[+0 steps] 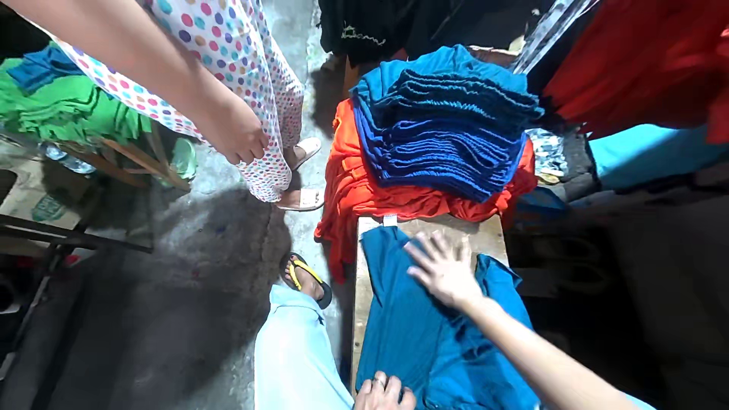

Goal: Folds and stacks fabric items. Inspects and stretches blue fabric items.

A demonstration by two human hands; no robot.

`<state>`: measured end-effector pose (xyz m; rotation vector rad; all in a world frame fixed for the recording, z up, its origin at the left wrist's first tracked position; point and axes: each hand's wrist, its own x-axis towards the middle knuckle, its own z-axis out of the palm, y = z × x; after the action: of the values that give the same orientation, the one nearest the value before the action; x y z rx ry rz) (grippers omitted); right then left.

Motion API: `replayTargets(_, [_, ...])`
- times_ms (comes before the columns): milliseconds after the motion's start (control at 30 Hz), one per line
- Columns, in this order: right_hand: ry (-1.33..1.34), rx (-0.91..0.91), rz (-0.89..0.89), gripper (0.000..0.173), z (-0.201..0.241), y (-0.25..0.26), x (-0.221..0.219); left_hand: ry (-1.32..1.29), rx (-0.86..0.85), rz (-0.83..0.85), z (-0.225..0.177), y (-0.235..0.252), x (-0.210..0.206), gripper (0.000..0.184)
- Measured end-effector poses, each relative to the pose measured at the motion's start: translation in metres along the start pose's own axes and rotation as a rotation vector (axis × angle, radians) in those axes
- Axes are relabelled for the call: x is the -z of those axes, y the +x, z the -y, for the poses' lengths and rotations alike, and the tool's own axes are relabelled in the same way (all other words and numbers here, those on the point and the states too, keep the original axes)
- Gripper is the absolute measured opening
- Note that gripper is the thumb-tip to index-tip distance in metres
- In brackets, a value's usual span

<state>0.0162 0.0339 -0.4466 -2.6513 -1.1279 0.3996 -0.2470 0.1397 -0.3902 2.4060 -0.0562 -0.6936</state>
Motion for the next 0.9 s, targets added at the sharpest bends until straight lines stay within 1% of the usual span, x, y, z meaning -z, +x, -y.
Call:
replayTargets(33, [-0.007,-0.143,-0.039,0.056,-0.015,0.008,0.01,-0.024,0.016,0.065,-0.002,-0.001,0.005,0.032])
replayTargets(67, [-0.015,-0.252,-0.072,0.06,-0.031,0.011,0.02,-0.015,-0.004,-0.031,0.001,-0.002,-0.003,0.029])
replayTargets(100, [-0.016,-0.292,-0.125,0.062,-0.045,0.009,0.028,0.017,-0.042,-0.211,0.006,-0.003,-0.019,0.024])
replayTargets(133, [-0.008,-0.259,-0.195,0.06,-0.053,-0.001,0.034,0.043,-0.06,-0.33,0.01,-0.002,-0.029,0.022])
replayTargets(167, [0.021,-0.203,-0.237,0.055,-0.052,-0.017,0.039,0.076,-0.064,-0.408,0.011,0.0,-0.031,0.021])
replayTargets(233, [0.147,-0.134,-0.152,0.045,-0.025,-0.067,0.043,0.116,-0.043,-0.476,0.01,0.005,-0.025,0.022])
replayTargets(267, [0.257,-0.104,-0.044,0.045,0.0,-0.098,0.044,0.099,-0.029,-0.475,0.008,0.008,-0.02,0.023])
replayTargets(300, [0.341,-0.068,0.049,0.05,0.028,-0.129,0.041,0.037,-0.011,-0.437,0.004,0.01,-0.011,0.026])
replayTargets(333, [0.378,-0.052,0.083,0.056,0.051,-0.158,0.031,-0.062,0.001,-0.376,0.0,0.013,0.001,0.03])
replayTargets(367, [0.381,-0.07,0.09,0.059,0.066,-0.181,0.019,-0.174,-0.003,-0.304,-0.006,0.016,0.017,0.033])
replayTargets(433, [0.392,-0.21,0.076,0.056,0.068,-0.204,0.002,-0.359,-0.11,-0.246,-0.018,0.024,0.051,0.036])
replayTargets(467, [0.449,-0.291,0.038,0.056,0.062,-0.205,0.005,-0.411,-0.199,-0.239,-0.025,0.025,0.071,0.035])
replayTargets(500, [0.533,-0.324,-0.032,0.056,0.055,-0.204,0.015,-0.433,-0.301,-0.242,-0.031,0.025,0.091,0.033])
replayTargets(533, [0.626,-0.284,-0.128,0.057,0.048,-0.202,0.033,-0.443,-0.397,-0.247,-0.038,0.023,0.113,0.03])
replayTargets(600, [0.805,-0.083,-0.291,0.055,0.033,-0.199,0.088,-0.484,-0.512,-0.223,-0.056,0.011,0.161,0.026])
replayTargets(667, [0.935,0.107,-0.353,0.052,0.027,-0.202,0.155,-0.506,-0.57,-0.186,-0.076,-0.01,0.207,0.027])
replayTargets(700, [0.973,0.208,-0.363,0.045,0.026,-0.206,0.189,-0.483,-0.6,-0.186,-0.087,-0.021,0.228,0.027])
replayTargets(767, [0.917,0.391,-0.381,0.024,0.026,-0.212,0.248,-0.356,-0.637,-0.251,-0.109,-0.044,0.262,0.023])
replayTargets(800, [0.831,0.451,-0.406,0.019,0.027,-0.215,0.272,-0.256,-0.626,-0.33,-0.122,-0.056,0.274,0.02])
replayTargets(867, [0.615,0.503,-0.468,0.018,0.033,-0.217,0.308,-0.004,-0.602,-0.495,-0.146,-0.08,0.291,0.014])
replayTargets(900, [0.525,0.525,-0.479,0.017,0.037,-0.218,0.321,0.113,-0.615,-0.561,-0.154,-0.09,0.296,0.012])
